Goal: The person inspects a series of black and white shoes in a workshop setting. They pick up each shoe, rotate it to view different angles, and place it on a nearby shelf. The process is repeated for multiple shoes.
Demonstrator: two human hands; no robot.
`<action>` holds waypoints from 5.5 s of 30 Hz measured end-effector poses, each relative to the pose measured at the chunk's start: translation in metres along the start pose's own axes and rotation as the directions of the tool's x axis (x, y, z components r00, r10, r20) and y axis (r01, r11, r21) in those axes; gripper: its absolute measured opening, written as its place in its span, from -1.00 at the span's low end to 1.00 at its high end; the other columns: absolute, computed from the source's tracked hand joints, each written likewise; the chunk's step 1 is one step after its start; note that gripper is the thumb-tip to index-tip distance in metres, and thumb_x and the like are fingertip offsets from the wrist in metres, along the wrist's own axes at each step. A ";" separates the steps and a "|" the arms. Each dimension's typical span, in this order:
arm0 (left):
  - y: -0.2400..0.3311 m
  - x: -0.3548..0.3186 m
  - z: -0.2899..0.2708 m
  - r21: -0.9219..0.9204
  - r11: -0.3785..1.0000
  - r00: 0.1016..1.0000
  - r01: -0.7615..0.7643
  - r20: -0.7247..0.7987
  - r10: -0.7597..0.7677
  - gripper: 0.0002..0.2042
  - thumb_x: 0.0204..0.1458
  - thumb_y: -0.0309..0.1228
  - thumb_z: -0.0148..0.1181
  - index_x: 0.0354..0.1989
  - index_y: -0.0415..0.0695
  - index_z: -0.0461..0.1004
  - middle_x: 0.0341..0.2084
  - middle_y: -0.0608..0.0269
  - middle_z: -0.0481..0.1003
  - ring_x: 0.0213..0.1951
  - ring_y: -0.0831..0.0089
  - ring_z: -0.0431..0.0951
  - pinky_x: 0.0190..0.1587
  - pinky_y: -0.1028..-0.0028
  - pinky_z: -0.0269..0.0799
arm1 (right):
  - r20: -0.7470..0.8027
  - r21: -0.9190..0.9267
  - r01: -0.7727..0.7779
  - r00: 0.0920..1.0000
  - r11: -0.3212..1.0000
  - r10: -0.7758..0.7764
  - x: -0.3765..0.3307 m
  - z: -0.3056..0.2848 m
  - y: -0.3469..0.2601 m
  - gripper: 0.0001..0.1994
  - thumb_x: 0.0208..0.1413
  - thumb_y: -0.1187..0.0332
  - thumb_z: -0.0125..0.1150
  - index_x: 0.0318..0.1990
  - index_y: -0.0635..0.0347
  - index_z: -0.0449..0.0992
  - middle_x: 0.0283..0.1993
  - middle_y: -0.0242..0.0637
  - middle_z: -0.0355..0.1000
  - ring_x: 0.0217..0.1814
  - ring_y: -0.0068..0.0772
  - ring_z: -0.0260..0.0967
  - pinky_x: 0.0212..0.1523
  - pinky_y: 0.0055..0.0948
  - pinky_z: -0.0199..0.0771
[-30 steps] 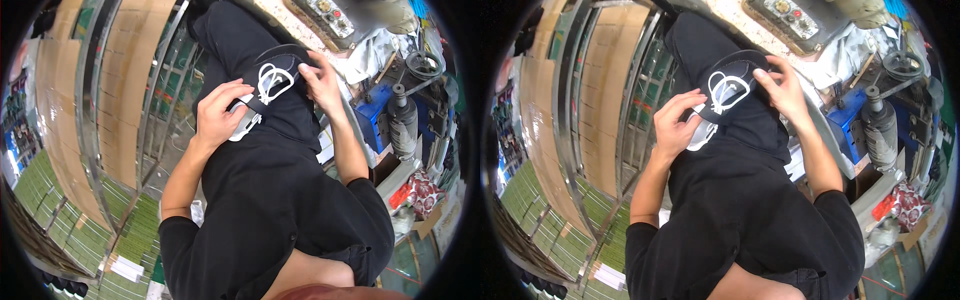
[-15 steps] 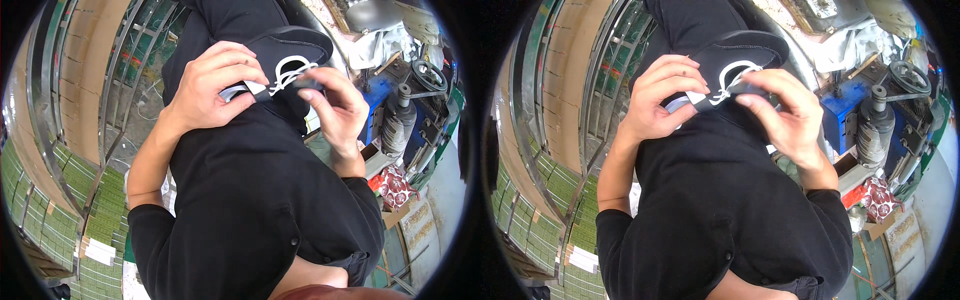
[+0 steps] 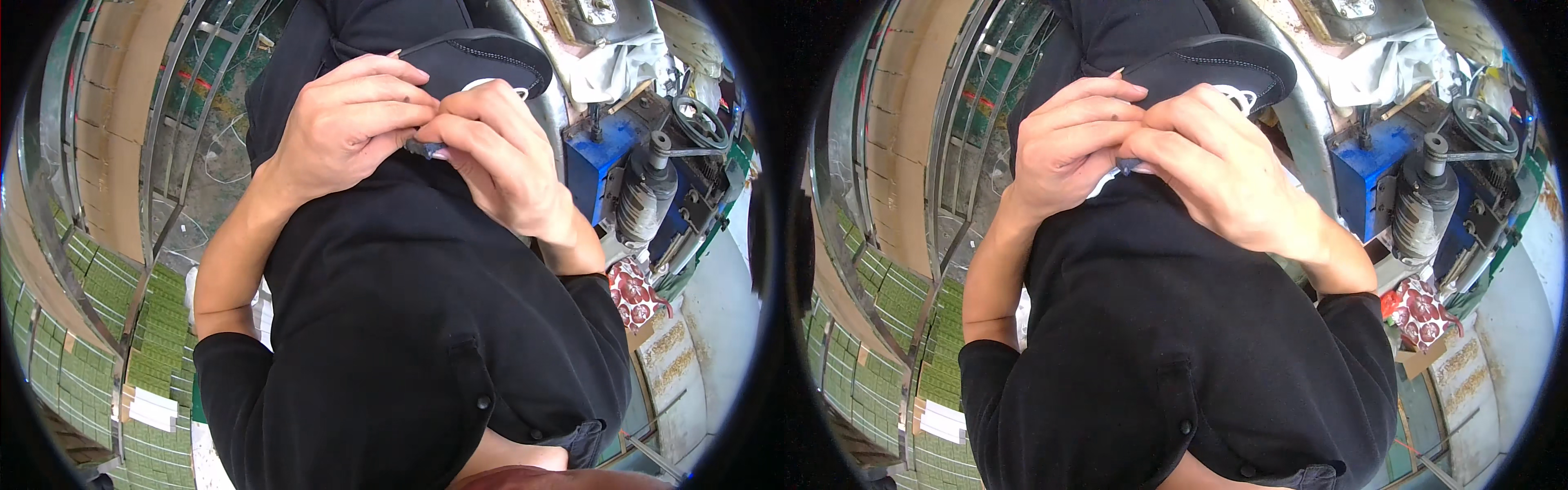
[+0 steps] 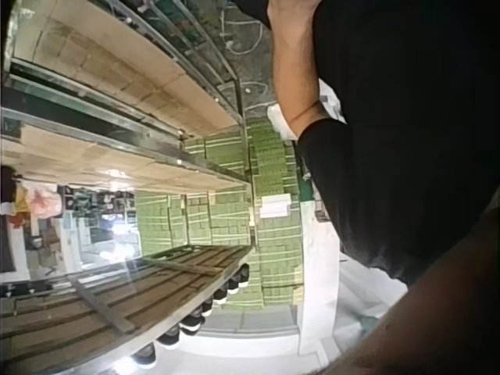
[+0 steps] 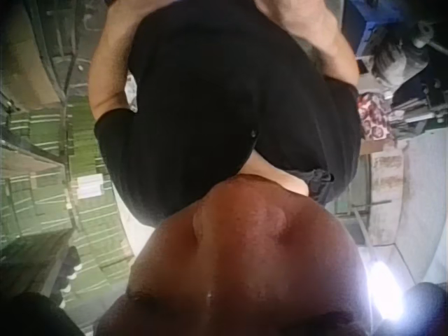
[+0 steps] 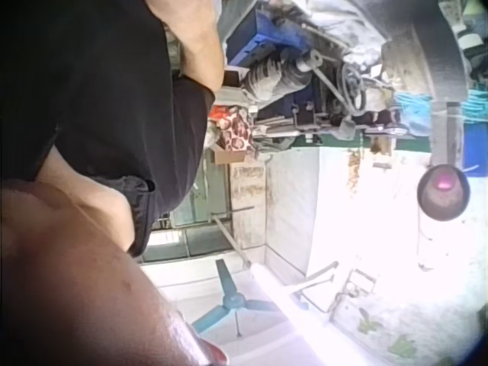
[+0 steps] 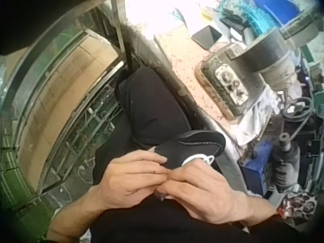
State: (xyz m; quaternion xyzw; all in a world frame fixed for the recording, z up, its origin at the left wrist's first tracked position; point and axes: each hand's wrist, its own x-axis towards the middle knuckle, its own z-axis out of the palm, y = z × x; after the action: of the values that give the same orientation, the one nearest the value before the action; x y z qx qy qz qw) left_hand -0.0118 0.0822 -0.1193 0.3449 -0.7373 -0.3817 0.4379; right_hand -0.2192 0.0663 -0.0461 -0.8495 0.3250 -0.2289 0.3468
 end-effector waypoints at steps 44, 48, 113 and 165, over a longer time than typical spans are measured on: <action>0.000 -0.006 0.008 -0.017 0.999 0.993 0.033 -0.110 -0.035 -0.76 -0.21 -0.61 0.43 -0.29 -0.18 0.68 -0.30 0.19 0.66 -0.08 0.22 0.65 0.13 0.16 0.53 | 0.094 0.079 -0.017 0.995 0.997 0.010 0.006 -0.025 0.027 -0.75 -0.03 0.62 0.33 -0.14 0.26 0.56 -0.20 -0.19 0.44 -0.25 -0.17 0.51 -0.28 -0.30 0.52; -0.005 -0.009 0.008 0.017 1.000 0.996 0.019 -0.089 -0.017 -0.77 -0.19 -0.62 0.42 -0.27 -0.23 0.67 -0.29 0.15 0.66 -0.06 0.18 0.65 0.15 0.14 0.52 | 0.156 0.063 -0.002 0.988 0.998 -0.008 0.004 -0.014 0.029 -0.75 0.01 0.57 0.34 -0.11 0.24 0.55 -0.20 -0.17 0.45 -0.25 -0.12 0.50 -0.26 -0.30 0.53; 0.024 0.100 -0.403 0.433 0.512 0.370 0.741 -0.901 0.226 -0.48 -0.05 -0.04 0.44 -0.16 -0.30 0.57 -0.30 -0.05 0.64 -0.23 0.14 0.65 -0.13 0.30 0.49 | -0.344 0.772 -0.213 0.652 0.599 0.676 0.006 0.027 0.066 -0.85 0.23 0.41 0.28 -0.10 0.24 0.54 -0.34 -0.56 0.41 -0.47 -0.81 0.20 -0.49 -0.73 0.17; 0.007 0.054 -0.042 0.128 0.844 0.853 -0.521 0.091 0.513 -0.62 -0.24 -0.64 0.38 -0.34 -0.05 0.27 0.03 -0.11 0.19 0.11 -0.50 0.38 0.19 -0.28 0.38 | -0.430 0.867 0.090 0.632 0.490 0.645 -0.011 -0.080 0.070 -0.59 0.39 0.02 0.00 -0.28 0.18 0.53 -0.34 -0.59 0.41 -0.38 -0.82 0.19 -0.42 -0.66 0.18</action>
State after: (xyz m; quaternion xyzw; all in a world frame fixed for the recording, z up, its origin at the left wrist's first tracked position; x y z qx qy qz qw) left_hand 0.0051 0.0290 -0.0791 0.1546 -0.8405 -0.2030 0.4779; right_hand -0.3029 0.0006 -0.0472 -0.3431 0.4303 -0.5979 0.5828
